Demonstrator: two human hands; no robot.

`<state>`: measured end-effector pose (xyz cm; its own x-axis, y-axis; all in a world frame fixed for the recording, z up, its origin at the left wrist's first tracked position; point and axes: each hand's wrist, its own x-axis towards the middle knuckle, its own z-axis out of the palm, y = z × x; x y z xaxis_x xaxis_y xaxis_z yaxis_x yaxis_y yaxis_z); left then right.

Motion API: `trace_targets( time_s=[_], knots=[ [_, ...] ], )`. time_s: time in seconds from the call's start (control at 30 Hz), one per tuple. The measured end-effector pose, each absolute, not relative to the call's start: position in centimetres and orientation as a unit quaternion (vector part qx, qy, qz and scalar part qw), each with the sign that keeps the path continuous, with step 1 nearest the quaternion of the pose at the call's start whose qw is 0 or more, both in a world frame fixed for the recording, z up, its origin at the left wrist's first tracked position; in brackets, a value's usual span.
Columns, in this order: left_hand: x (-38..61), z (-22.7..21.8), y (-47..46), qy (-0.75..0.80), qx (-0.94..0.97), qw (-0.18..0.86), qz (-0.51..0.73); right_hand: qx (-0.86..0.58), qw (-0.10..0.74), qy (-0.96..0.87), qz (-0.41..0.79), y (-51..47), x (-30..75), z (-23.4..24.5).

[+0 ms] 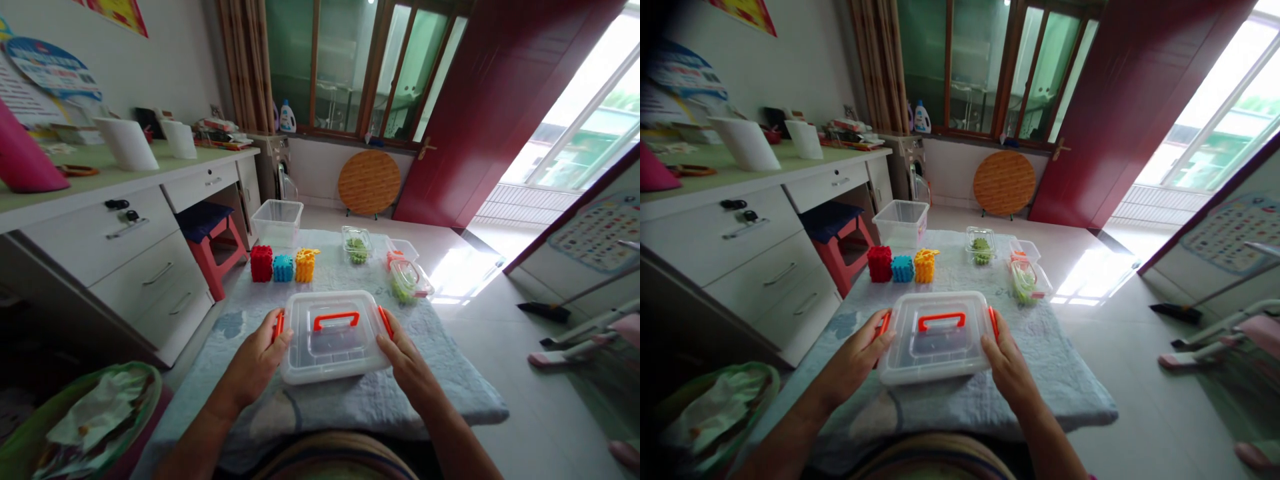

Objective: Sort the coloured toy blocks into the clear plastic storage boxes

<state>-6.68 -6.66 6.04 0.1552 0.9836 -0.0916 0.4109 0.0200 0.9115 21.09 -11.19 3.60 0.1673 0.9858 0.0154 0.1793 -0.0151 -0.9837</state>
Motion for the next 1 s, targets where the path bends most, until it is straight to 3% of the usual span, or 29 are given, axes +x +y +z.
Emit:
trace_targets(
  time_s=[0.1, 0.4, 0.53, 0.77, 1.0],
  knots=[
    [-6.2, 6.5, -6.7, 0.603, 0.646, 0.369, 0.288, -0.644, 0.419, -0.538, 0.346, -11.2, 21.2, 3.8],
    [-5.6, 8.0, -6.6, 0.610, 0.740, 0.237, 0.153, -0.628, 0.273, -0.670, 0.287, -11.2, 21.4, 5.8],
    [-5.5, 8.3, -6.5, 0.590, 0.757, 0.222, 0.174, -0.631, 0.224, -0.691, 0.273, -11.1, 21.4, 6.6],
    [-5.8, 8.5, -6.5, 0.584, 0.729, 0.275, 0.226, -0.615, 0.271, -0.678, 0.298, -11.2, 21.6, 6.2],
    [-7.7, 5.8, -6.1, 0.514, 0.547, 0.570, 0.334, -0.591, 0.393, -0.554, 0.435, -10.8, 21.9, 5.7]
  ],
)
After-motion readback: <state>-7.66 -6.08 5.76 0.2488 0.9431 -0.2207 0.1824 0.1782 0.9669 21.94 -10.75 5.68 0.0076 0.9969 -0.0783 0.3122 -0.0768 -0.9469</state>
